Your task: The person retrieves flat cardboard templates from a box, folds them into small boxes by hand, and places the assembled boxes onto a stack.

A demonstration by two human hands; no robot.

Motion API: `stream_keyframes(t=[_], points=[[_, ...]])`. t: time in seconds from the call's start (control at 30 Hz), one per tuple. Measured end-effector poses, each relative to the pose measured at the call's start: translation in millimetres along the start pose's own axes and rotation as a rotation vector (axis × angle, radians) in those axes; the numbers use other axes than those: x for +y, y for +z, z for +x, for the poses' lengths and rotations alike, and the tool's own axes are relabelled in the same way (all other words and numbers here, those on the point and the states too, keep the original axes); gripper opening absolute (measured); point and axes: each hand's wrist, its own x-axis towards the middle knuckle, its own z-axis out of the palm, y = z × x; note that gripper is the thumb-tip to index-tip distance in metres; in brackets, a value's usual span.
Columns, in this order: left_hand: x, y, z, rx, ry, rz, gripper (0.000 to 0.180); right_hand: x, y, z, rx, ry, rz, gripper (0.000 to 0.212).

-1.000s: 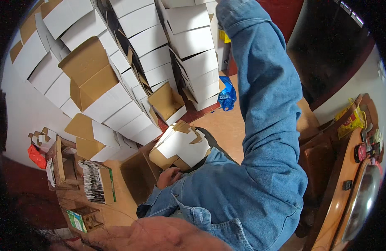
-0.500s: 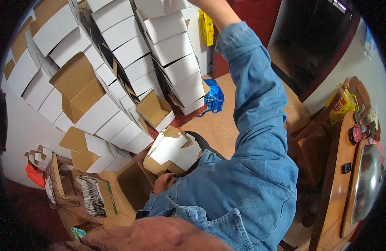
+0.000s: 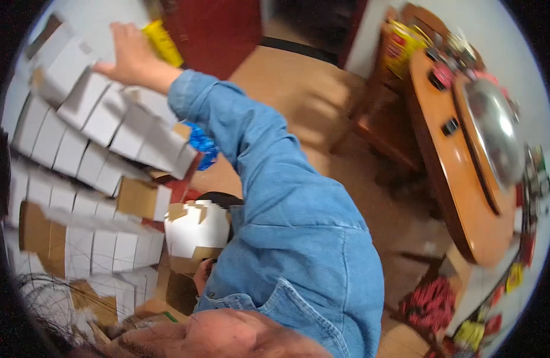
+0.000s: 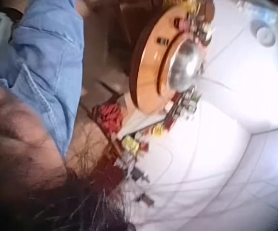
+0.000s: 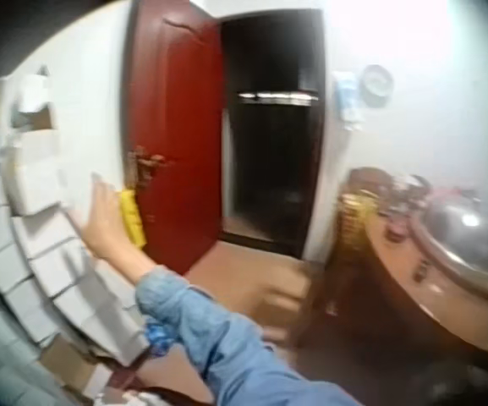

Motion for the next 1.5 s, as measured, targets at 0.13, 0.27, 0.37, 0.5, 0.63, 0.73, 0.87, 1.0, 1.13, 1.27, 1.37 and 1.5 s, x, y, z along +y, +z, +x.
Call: stream_keyframes(t=[0.13,0.27,0.37,0.5,0.63,0.73,0.87,1.0,1.13,1.27,1.37,1.5], points=[[3.1,-9.0,21.9,-0.109,-0.010,-0.084,0.032,40.1,-77.3,-72.3,0.021,0.038,-0.180,0.082],[19.1,-8.8,46.9,-0.226,0.014,0.023,0.031,114.6,-226.0,-164.1,0.035,0.114,-0.607,0.075],[34.1,-7.7,63.4,-0.335,-0.098,0.186,0.032,132.3,-373.4,-226.3,0.167,0.183,-1.196,0.067],[-9.4,2.6,67.7,-0.334,-0.110,0.184,0.033,90.0,-575.0,-253.6,0.332,0.808,-1.883,0.077],[14.8,11.3,75.1,-0.379,-0.091,0.237,0.033,112.3,-704.4,-350.8,0.519,1.238,-1.907,0.093],[49.3,9.7,79.0,-0.448,-0.094,0.232,0.030,137.9,-736.4,-382.1,0.374,1.462,-1.626,0.078],[16.1,12.8,74.7,-0.460,0.065,0.392,0.023,147.0,-777.4,-385.5,0.154,1.280,-1.715,0.061],[71.8,2.4,62.9,-0.160,0.086,0.340,0.022,129.8,-655.4,-356.6,0.121,0.704,-1.440,0.040],[100.9,-9.5,79.9,0.047,0.129,0.208,0.026,60.2,-357.9,-288.4,-0.180,0.355,-0.535,0.028],[173.5,-33.8,103.5,0.165,0.157,-0.111,0.068,-9.5,-177.9,-299.4,-0.792,0.376,0.497,0.039],[192.4,-47.9,101.4,0.166,0.099,-0.436,0.082,-50.9,-123.4,-293.7,-1.013,0.304,0.775,0.065],[165.9,-54.2,76.8,0.272,0.112,-0.489,0.080,-72.5,-86.6,-290.7,-1.106,0.334,0.938,0.071]])
